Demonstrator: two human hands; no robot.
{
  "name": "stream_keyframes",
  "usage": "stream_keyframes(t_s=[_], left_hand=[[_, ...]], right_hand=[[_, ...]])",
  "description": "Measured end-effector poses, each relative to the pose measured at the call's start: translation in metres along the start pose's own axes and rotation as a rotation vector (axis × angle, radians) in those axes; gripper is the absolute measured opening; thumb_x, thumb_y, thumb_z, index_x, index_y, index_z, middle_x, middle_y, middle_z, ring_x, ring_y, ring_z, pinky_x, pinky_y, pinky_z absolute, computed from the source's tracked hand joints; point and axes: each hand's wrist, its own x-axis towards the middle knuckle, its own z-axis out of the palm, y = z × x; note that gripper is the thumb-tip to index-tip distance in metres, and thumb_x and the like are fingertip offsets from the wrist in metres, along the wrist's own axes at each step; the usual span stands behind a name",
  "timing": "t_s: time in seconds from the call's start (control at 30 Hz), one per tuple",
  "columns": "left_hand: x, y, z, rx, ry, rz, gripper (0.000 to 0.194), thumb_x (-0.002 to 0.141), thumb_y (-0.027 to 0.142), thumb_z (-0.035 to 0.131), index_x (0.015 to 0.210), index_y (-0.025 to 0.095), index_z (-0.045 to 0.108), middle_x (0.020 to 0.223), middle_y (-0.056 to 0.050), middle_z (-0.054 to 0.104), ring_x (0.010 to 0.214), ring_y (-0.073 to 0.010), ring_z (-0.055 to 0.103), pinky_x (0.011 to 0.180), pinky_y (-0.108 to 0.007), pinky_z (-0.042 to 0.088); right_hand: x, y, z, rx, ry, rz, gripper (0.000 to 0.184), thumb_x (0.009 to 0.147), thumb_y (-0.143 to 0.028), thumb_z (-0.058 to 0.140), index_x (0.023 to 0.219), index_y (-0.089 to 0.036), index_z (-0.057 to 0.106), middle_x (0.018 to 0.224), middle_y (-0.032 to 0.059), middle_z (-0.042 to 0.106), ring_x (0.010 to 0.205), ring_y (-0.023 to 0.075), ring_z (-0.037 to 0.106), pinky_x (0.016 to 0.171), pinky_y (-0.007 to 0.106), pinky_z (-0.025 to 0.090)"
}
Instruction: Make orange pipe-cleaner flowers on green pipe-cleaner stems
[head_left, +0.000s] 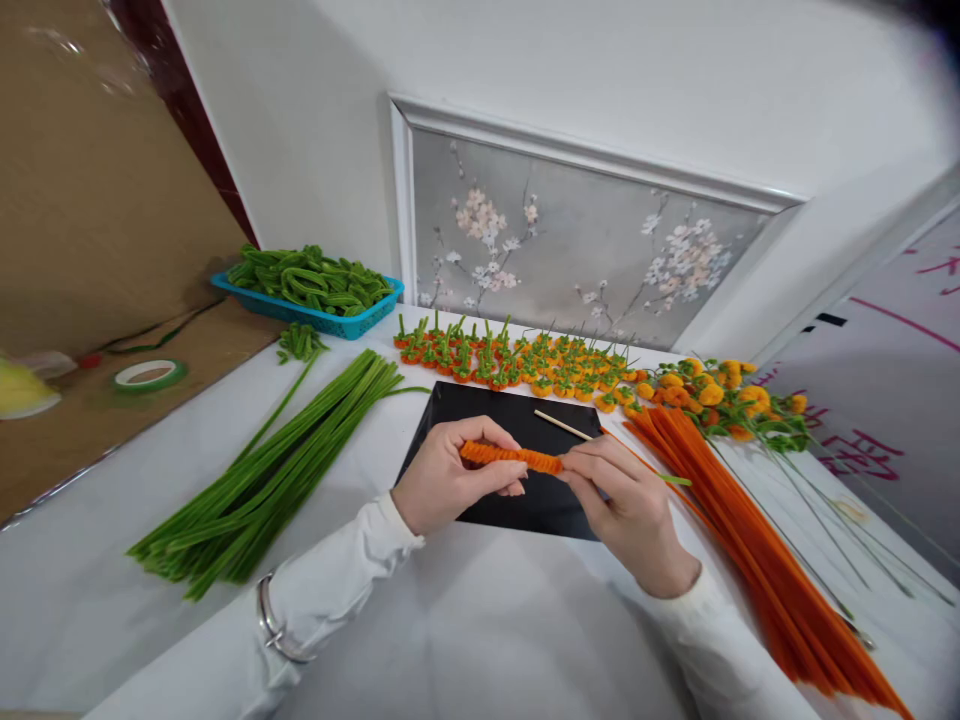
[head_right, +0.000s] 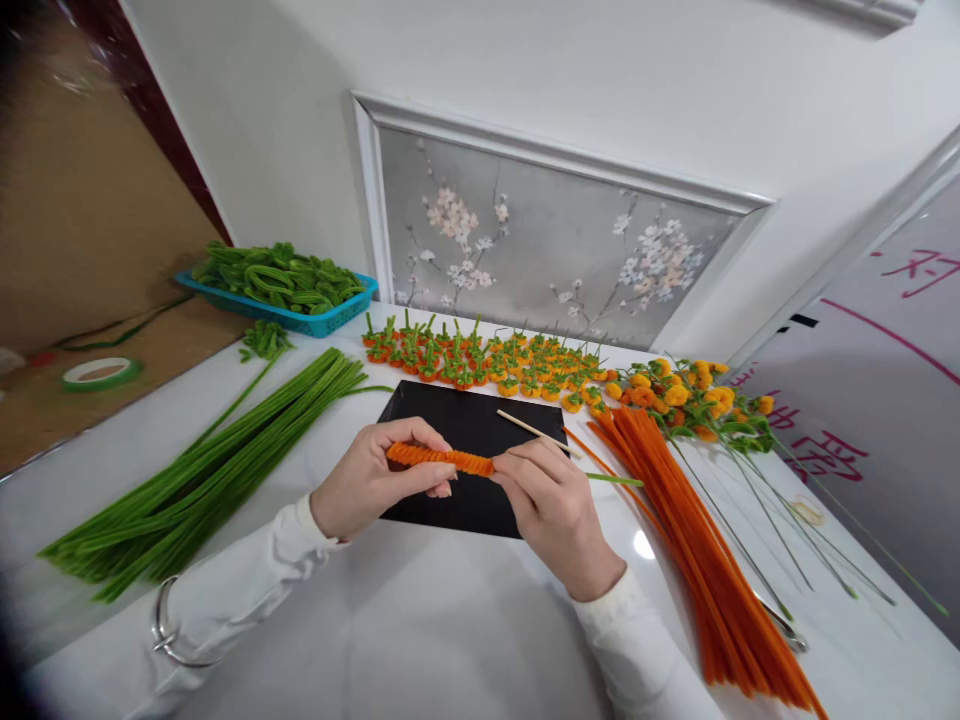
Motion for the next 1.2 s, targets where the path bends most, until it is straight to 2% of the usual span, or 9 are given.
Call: stream_keyframes(t_s=[0.2, 0.43, 0.63, 0.83, 1.03, 1.1, 1.2], left_hand=[[0.001, 0.002, 0.001, -0.037, -0.002, -0.015, 0.013, 0.073, 0.020, 0.070, 0.077, 0.011, 0.061, 0.059, -0.002, 0.068, 0.052, -0.0095, 0.064, 0.056, -0.019, 0.055], [0.002, -0.002, 0.000, -0.018, 0.010, -0.034, 0.016, 0.075, 0.019, 0.069, 0.086, 0.012, 0.061, 0.061, 0.000, 0.068, 0.055, -0.0080, 0.065, 0.059, -0.015, 0.054], [0.002, -0.002, -0.001, 0.035, 0.040, -0.045, 0.012, 0.073, 0.019, 0.070, 0.079, 0.011, 0.064, 0.056, 0.001, 0.065, 0.051, -0.0083, 0.063, 0.054, -0.016, 0.053], [0.001, -0.006, 0.002, 0.065, 0.024, -0.050, 0.013, 0.072, 0.019, 0.072, 0.079, 0.010, 0.065, 0.056, 0.000, 0.066, 0.051, -0.0089, 0.064, 0.054, -0.016, 0.053], [0.000, -0.007, 0.004, 0.023, 0.010, -0.046, 0.015, 0.072, 0.021, 0.071, 0.080, 0.010, 0.064, 0.062, -0.002, 0.068, 0.054, -0.0098, 0.064, 0.058, -0.020, 0.054], [0.000, -0.005, 0.003, -0.026, -0.021, -0.045, 0.020, 0.071, 0.021, 0.072, 0.085, 0.010, 0.064, 0.064, -0.002, 0.068, 0.054, -0.0097, 0.063, 0.058, -0.020, 0.054], [0.001, -0.001, -0.003, -0.085, -0.111, -0.090, 0.042, 0.068, 0.022, 0.074, 0.106, 0.012, 0.059, 0.066, -0.001, 0.068, 0.054, -0.0103, 0.064, 0.058, -0.022, 0.054]], right_hand=[[0.002, -0.001, -0.005, 0.002, -0.014, 0.002, 0.015, 0.085, -0.010, 0.057, 0.093, -0.019, 0.064, 0.083, 0.0059, 0.065, 0.075, 0.0172, 0.060, 0.068, 0.032, 0.051], [-0.005, 0.010, -0.017, -0.016, -0.003, 0.044, 0.020, 0.086, -0.011, 0.057, 0.098, -0.022, 0.067, 0.091, 0.0054, 0.066, 0.082, 0.0170, 0.062, 0.073, 0.031, 0.053], [-0.006, 0.009, -0.015, -0.070, 0.024, 0.048, 0.017, 0.085, -0.012, 0.059, 0.093, -0.021, 0.070, 0.089, 0.0059, 0.065, 0.078, 0.0160, 0.062, 0.069, 0.028, 0.053], [0.000, 0.000, -0.010, -0.038, -0.038, 0.063, 0.014, 0.086, -0.014, 0.058, 0.094, -0.020, 0.067, 0.080, 0.0046, 0.067, 0.071, 0.0162, 0.063, 0.065, 0.027, 0.053], [-0.003, -0.003, -0.003, -0.005, -0.134, 0.072, 0.019, 0.086, -0.016, 0.058, 0.104, -0.019, 0.063, 0.085, 0.0048, 0.067, 0.072, 0.0158, 0.063, 0.064, 0.026, 0.053], [-0.003, -0.002, -0.003, 0.013, -0.128, 0.073, 0.021, 0.086, -0.015, 0.059, 0.105, -0.020, 0.064, 0.084, 0.0040, 0.066, 0.072, 0.0147, 0.063, 0.065, 0.025, 0.053], [-0.002, 0.001, -0.007, 0.007, -0.079, 0.077, 0.020, 0.085, -0.013, 0.061, 0.102, -0.020, 0.066, 0.081, 0.0029, 0.065, 0.072, 0.0138, 0.063, 0.067, 0.024, 0.052]])
